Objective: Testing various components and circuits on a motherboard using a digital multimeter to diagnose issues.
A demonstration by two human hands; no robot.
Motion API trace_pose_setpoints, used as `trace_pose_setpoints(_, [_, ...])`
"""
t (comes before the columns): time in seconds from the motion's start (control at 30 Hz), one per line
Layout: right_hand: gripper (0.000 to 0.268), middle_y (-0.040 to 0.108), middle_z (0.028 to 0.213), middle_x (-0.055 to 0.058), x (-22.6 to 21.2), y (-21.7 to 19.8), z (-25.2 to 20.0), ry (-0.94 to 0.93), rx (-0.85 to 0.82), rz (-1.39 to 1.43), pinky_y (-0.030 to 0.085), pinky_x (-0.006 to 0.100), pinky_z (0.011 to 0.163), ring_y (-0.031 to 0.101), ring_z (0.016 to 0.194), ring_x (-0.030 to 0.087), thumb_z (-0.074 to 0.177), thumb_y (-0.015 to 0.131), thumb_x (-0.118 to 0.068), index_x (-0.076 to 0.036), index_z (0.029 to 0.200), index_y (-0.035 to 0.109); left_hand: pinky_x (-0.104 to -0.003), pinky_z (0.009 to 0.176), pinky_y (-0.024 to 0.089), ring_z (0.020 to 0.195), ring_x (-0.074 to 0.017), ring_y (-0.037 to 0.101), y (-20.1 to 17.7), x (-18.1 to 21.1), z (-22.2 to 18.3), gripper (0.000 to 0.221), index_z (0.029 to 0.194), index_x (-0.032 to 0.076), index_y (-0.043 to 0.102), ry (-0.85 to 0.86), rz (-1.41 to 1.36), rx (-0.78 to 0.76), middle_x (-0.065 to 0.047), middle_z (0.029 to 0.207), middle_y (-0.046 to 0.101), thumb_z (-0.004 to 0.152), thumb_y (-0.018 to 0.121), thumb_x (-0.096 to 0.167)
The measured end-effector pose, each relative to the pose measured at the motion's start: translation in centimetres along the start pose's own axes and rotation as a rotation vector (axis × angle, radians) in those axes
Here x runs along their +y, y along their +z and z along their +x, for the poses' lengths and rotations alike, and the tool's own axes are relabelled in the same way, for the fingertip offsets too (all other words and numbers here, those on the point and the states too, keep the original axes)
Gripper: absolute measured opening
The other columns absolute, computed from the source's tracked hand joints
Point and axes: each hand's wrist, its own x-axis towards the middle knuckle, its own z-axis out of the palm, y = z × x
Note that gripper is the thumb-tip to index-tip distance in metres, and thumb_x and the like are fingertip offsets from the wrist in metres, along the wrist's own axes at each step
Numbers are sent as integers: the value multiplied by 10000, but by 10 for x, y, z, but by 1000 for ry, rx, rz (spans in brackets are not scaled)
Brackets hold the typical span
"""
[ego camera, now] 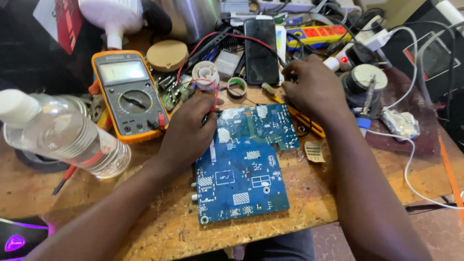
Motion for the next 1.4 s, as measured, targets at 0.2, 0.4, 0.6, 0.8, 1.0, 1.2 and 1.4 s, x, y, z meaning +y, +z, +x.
trace_pose_setpoints(0.2, [259, 735, 1017, 166, -5, -2, -7, -91, 47, 131, 586, 499, 816, 744, 994, 388, 952, 782, -157, -114, 1200, 843, -469, 945, 579, 1098, -384, 747, -3, -2, -2, 205, 1137, 57, 782, -61, -103, -6, -123, 1101, 752, 1037, 609, 16])
trace_pose_setpoints(0.4, [181, 765, 964, 250, -26, -14, -14, -269, 86, 443, 577, 502, 844, 760, 934, 441, 950, 707, 16, -6, 1069, 842, -475, 964, 568, 1117, -398, 727, -7, 5, -2, 217, 1213, 110, 805, -17, -90, -15, -120, 1089, 734, 1049, 674, 58])
trace_pose_setpoints(0.6, [177, 784, 1035, 251, -32, -16, -15, -248, 2, 497, 596, 500, 915, 782, 975, 430, 965, 697, 19, 7, 1080, 831, -460, 996, 571, 1135, -353, 735, -4, 5, -4, 216, 1253, 146, 811, -108, -136, -19, -91, 1097, 755, 1067, 701, 141])
trace_pose_setpoints(0.8, [166, 778, 1036, 248, -31, -6, -12, -309, -39, 477, 600, 515, 858, 770, 983, 438, 968, 710, -8, -5, 1088, 824, -495, 984, 579, 1108, -403, 746, -4, 10, -3, 228, 1266, 105, 808, -160, -259, -2, -160, 1085, 763, 1084, 669, 120])
trace_pose_setpoints(1.0, [172, 777, 1021, 252, -36, -6, -12, -307, -77, 494, 614, 507, 857, 775, 969, 441, 975, 706, -7, -4, 1096, 829, -495, 985, 577, 1126, -400, 746, -5, 13, -4, 230, 1276, 99, 802, -187, -274, -5, -163, 1087, 760, 1098, 662, 139])
trace_pose_setpoints(1.2, [157, 783, 998, 226, -29, 9, -8, -342, -60, 466, 592, 536, 813, 767, 955, 451, 972, 725, -42, -32, 1086, 831, -502, 1020, 572, 1173, -406, 737, -2, 20, -8, 227, 1282, 95, 792, -208, -299, 19, -185, 1126, 763, 1097, 662, 106])
trace_pose_setpoints(1.4, [143, 790, 991, 211, -28, 20, -9, -360, -44, 434, 582, 553, 798, 763, 948, 462, 955, 753, -74, -62, 1069, 838, -539, 1002, 580, 1148, -445, 732, -2, 31, -9, 226, 1290, 79, 782, -208, -286, 45, -214, 1120, 763, 1114, 643, 107])
